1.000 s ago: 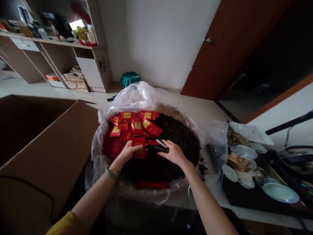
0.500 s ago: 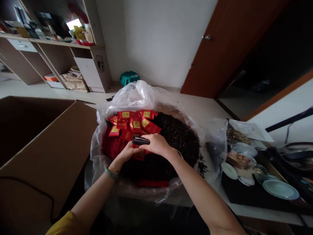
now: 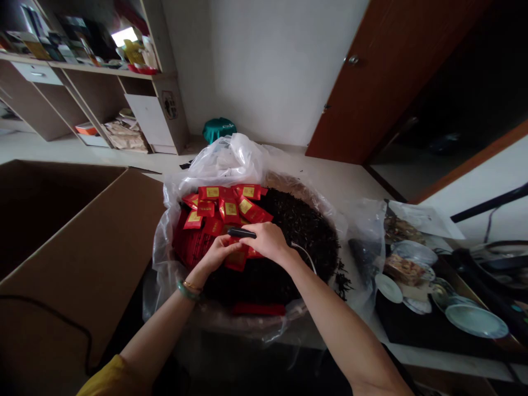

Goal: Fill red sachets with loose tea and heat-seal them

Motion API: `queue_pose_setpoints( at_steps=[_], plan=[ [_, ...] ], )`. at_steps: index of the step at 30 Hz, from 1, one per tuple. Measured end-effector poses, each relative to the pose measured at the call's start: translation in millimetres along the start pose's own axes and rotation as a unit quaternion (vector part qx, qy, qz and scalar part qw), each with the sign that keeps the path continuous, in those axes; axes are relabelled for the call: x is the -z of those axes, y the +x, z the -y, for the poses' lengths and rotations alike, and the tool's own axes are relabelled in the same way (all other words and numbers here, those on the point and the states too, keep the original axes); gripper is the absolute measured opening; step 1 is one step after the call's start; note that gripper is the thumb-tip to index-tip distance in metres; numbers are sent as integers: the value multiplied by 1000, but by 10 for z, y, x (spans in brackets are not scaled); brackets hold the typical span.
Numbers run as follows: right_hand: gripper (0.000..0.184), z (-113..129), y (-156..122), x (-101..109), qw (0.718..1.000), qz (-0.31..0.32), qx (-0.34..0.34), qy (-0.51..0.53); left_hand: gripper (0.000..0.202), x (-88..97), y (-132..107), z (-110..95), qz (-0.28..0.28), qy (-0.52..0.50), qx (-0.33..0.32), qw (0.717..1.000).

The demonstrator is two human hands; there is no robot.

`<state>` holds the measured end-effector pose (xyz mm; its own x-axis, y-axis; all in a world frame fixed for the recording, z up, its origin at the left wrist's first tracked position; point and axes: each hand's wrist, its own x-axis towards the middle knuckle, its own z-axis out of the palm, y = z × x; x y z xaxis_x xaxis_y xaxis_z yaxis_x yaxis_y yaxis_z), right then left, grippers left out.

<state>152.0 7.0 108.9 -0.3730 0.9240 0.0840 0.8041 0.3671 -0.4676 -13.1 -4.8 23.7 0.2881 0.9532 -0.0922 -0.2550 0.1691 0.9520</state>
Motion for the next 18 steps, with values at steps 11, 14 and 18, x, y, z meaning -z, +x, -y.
queue_pose_setpoints(
  at_steps=[11,14,18],
  plan=[
    [46,-19,4,33,996,43,3,73,42,18,23,13,23,18,-45,999],
    [27,13,-2,-10,997,29,-6,73,41,6,2,5,18,37,-36,999],
    [21,30,-11,-36,999,5,-14,29,42,-7,-21,-26,9,49,-26,998]
  ],
)
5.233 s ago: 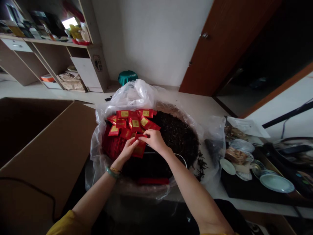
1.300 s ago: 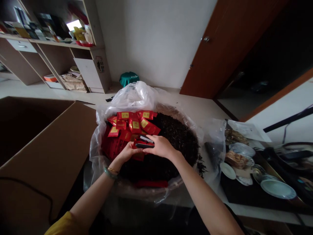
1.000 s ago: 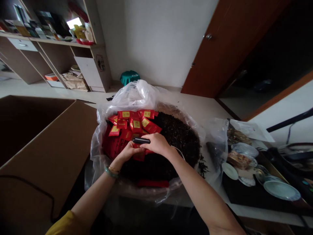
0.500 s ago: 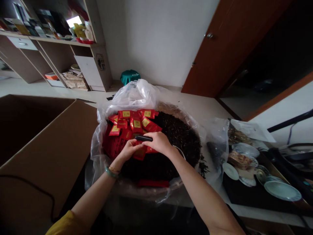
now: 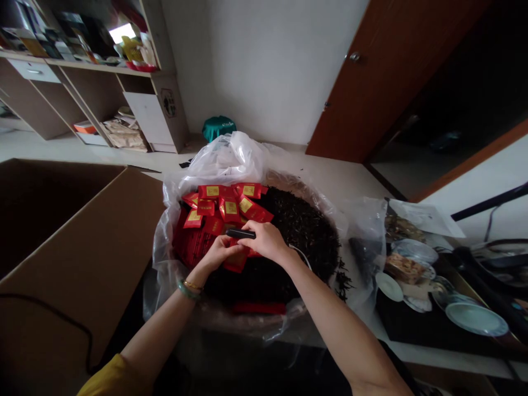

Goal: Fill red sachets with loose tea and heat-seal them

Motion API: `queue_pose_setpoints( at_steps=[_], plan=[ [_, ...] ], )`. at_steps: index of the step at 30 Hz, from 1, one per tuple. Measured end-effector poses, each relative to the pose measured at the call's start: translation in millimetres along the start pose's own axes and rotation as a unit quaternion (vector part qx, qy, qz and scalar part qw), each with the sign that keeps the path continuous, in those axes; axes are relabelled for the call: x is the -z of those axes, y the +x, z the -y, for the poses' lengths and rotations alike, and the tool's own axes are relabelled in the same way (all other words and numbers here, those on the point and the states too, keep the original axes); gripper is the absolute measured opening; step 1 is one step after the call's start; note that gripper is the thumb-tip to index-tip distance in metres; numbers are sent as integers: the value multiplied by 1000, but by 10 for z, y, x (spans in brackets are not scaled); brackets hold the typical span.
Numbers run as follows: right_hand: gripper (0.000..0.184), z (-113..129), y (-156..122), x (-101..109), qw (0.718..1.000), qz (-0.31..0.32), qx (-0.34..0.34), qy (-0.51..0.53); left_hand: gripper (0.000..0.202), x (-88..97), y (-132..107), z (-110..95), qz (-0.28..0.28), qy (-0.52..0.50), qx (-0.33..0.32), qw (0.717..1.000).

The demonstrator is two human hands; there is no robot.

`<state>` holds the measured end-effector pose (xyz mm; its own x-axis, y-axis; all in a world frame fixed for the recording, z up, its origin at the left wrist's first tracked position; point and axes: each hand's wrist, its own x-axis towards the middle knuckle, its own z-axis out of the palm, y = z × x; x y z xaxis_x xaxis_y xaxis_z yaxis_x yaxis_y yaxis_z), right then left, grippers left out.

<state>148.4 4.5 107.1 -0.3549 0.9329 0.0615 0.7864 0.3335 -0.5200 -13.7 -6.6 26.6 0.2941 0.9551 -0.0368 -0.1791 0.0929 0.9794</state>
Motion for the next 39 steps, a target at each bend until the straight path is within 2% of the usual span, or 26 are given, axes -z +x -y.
queue_pose_setpoints(
  at_steps=[4,6,10,14,16,21,27,33,39],
  plan=[
    [24,-10,-8,-21,999,-7,2,-38,45,-10,17,-48,-82,-17,-88,993],
    [23,-11,-11,-32,999,-6,10,-42,42,-10,27,-59,-110,-12,-110,988],
    [20,2,-18,-23,1000,8,19,8,30,2,5,-64,-120,30,-104,987],
    [19,15,-29,10,997,26,27,73,29,12,-29,-63,-128,42,-116,984],
    [18,13,-36,10,998,14,18,67,32,11,-24,-49,-115,41,-105,987],
    [22,-30,-38,-23,998,-21,-2,67,41,-1,24,1,-32,63,-39,997],
    [48,-161,-75,60,995,-11,8,103,43,9,37,9,-33,36,-50,998],
    [46,-201,-173,1,997,-9,1,75,45,11,38,26,-11,21,-35,999],
    [27,-186,-174,-106,997,-28,24,70,43,-16,23,11,-10,62,-36,997]
  ],
)
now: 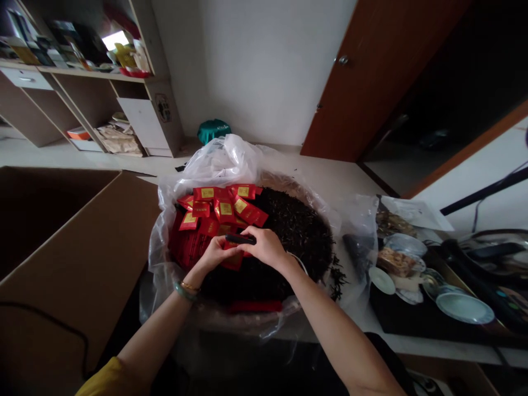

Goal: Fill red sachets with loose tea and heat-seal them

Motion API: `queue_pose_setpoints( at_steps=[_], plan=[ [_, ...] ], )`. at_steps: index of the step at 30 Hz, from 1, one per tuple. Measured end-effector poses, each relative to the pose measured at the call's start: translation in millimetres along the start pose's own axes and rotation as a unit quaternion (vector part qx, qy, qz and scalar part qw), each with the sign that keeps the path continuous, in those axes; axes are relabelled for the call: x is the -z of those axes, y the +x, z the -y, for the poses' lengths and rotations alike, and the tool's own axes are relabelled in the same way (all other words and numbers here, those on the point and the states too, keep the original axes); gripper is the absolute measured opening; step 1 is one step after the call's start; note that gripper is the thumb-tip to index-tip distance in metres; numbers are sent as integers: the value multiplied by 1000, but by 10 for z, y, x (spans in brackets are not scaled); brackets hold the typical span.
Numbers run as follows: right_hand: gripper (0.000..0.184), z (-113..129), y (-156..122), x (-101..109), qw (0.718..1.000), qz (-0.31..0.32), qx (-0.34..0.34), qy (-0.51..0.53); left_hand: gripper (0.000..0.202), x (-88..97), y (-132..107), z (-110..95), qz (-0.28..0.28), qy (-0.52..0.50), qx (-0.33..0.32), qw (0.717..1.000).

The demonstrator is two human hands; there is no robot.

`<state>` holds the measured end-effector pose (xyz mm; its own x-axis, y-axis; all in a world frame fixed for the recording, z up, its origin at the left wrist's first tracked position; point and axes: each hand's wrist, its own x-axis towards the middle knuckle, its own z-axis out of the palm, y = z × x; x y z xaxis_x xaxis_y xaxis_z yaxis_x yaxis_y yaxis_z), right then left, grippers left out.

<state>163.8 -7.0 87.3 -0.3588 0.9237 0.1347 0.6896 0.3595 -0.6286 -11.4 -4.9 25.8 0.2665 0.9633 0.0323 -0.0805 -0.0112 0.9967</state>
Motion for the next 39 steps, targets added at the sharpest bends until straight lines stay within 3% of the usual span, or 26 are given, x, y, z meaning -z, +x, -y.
queue_pose_setpoints(
  at_steps=[5,10,17,20,24,26,29,31,33,36,39],
  plan=[
    [39,34,19,35,1000,15,-14,3,43,-13,-7,-1,18,15,-4,1000],
    [23,62,30,24,999,14,-15,-30,40,-18,-6,58,33,30,16,999],
    [22,23,17,-23,999,-7,-5,-34,40,-6,5,102,24,51,17,998],
    [21,39,17,-48,1000,-1,-12,-27,37,-8,16,76,-6,46,-4,999],
    [42,32,14,42,999,-4,-22,46,34,11,51,34,-94,2,-50,994],
    [46,-23,-5,146,998,31,-22,55,33,36,74,45,-157,-35,-56,985],
    [43,-163,-72,238,986,164,-15,8,31,81,103,103,-239,-91,-39,966],
    [45,-264,-131,191,969,240,-21,-47,31,106,112,145,-263,-106,-31,958],
    [49,-339,-180,78,959,264,-28,-95,32,117,111,170,-264,-114,-33,957],
    [46,-362,-182,-67,962,244,-33,-117,36,108,98,172,-242,-131,-27,961],
    [28,-289,-95,-86,986,153,-45,-54,39,75,81,158,-205,-130,-13,970]
  ],
)
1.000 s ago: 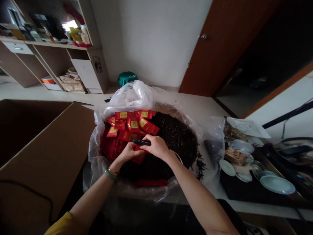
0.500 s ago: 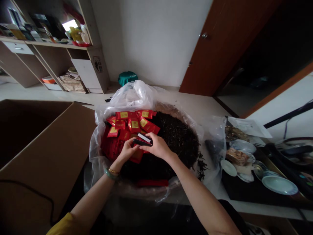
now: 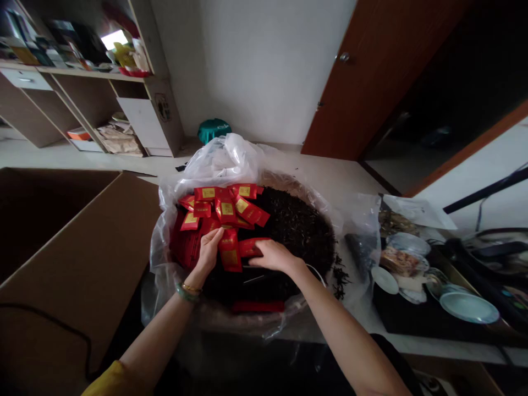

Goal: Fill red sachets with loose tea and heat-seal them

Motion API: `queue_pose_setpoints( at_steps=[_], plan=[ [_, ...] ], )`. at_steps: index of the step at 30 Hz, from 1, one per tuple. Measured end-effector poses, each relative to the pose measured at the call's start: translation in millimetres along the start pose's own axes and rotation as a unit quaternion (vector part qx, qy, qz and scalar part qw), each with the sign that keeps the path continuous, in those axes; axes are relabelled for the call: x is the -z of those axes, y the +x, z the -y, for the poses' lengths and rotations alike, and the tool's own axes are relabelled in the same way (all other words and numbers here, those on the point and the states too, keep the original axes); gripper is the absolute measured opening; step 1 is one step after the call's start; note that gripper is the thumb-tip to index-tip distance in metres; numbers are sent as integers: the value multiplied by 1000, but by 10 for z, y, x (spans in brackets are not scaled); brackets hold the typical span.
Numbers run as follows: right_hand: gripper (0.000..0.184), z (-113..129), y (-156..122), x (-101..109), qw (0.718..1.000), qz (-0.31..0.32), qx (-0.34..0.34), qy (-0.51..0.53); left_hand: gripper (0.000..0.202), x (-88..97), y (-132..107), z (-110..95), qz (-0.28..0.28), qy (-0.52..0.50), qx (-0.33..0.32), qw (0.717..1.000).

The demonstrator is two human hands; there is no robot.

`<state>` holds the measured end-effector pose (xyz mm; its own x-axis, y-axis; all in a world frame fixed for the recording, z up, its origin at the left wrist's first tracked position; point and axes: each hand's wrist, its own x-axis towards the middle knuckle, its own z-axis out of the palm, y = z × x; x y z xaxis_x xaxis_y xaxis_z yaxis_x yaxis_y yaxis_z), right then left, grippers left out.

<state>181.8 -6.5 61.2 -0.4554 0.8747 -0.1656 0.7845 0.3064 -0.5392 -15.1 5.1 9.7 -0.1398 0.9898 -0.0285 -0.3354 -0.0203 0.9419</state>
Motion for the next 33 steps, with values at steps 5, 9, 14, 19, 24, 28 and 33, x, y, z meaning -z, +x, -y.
queue_pose_setpoints(
  at_steps=[5,9,14,19,24,28,33],
  plan=[
    [30,148,112,-4,966,-176,37,183,43,-50,-55,2,96,23,42,994],
    [23,177,119,-95,947,-209,42,240,47,-59,-70,-1,158,24,54,986],
    [26,146,303,147,884,-275,-20,378,61,-5,-12,14,107,-14,-11,994],
    [30,159,589,435,801,-317,-29,507,59,15,-28,54,-16,28,-152,988],
    [20,225,145,88,955,32,-6,293,66,-27,-61,101,0,62,-216,974],
    [14,242,-313,-307,978,203,30,34,57,-26,-42,148,55,107,-219,968],
    [20,94,-349,-460,973,211,-11,95,53,-10,-43,169,94,141,-239,956]
  ],
)
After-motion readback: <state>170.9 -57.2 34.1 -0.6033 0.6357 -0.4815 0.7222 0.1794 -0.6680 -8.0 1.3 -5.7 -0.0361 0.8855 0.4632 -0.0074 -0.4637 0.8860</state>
